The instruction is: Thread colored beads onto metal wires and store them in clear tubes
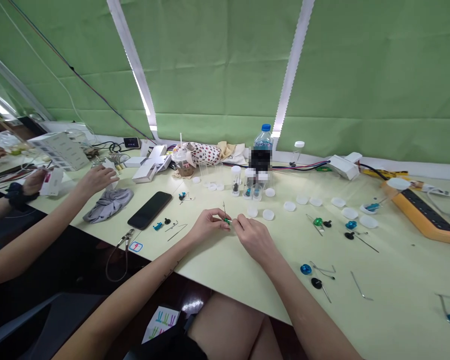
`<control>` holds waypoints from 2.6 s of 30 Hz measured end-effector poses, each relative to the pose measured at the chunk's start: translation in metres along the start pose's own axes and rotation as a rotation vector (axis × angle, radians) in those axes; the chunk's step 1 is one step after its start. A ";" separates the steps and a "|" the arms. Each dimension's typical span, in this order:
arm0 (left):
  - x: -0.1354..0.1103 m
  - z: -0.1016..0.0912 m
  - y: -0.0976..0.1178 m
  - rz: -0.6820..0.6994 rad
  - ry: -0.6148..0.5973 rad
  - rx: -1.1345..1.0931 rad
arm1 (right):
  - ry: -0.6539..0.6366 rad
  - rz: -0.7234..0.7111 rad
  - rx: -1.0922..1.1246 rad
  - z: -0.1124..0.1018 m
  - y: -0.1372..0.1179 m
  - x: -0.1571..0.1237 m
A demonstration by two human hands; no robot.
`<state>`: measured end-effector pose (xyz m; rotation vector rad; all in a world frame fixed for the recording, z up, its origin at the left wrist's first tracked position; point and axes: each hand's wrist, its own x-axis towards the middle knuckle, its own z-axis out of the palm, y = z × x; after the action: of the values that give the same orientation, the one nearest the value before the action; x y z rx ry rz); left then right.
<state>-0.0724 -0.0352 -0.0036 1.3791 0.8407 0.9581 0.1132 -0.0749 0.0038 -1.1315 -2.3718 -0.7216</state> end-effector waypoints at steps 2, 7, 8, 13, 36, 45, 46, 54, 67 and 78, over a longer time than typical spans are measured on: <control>0.000 0.000 0.000 0.004 0.004 0.006 | -0.004 0.006 0.011 0.000 0.000 0.000; -0.002 0.000 0.000 0.012 0.014 0.046 | -0.016 0.015 -0.020 0.001 0.000 -0.002; -0.002 0.000 0.000 0.016 0.015 0.052 | -0.017 0.012 -0.027 0.001 0.000 -0.002; -0.002 -0.001 -0.001 0.035 0.014 0.061 | 0.010 0.011 -0.048 0.005 -0.001 -0.002; -0.001 0.001 0.001 0.020 0.010 0.115 | -0.106 0.269 0.494 0.015 0.000 -0.002; 0.001 0.000 -0.006 0.061 0.037 0.154 | -0.074 0.342 0.658 0.012 -0.002 0.004; 0.002 -0.001 -0.005 0.058 0.053 0.146 | -0.064 0.335 0.652 0.012 -0.001 0.003; 0.002 -0.002 -0.001 -0.011 0.117 0.117 | -0.076 0.124 0.272 0.013 0.000 -0.004; -0.001 -0.001 0.000 0.030 0.057 0.150 | -0.146 0.152 0.122 0.009 -0.001 -0.005; 0.001 -0.001 -0.001 0.007 0.052 0.099 | -0.121 0.251 0.245 0.010 -0.003 -0.002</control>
<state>-0.0728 -0.0336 -0.0050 1.4474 0.9335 0.9722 0.1109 -0.0712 -0.0059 -1.3621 -2.2795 -0.2766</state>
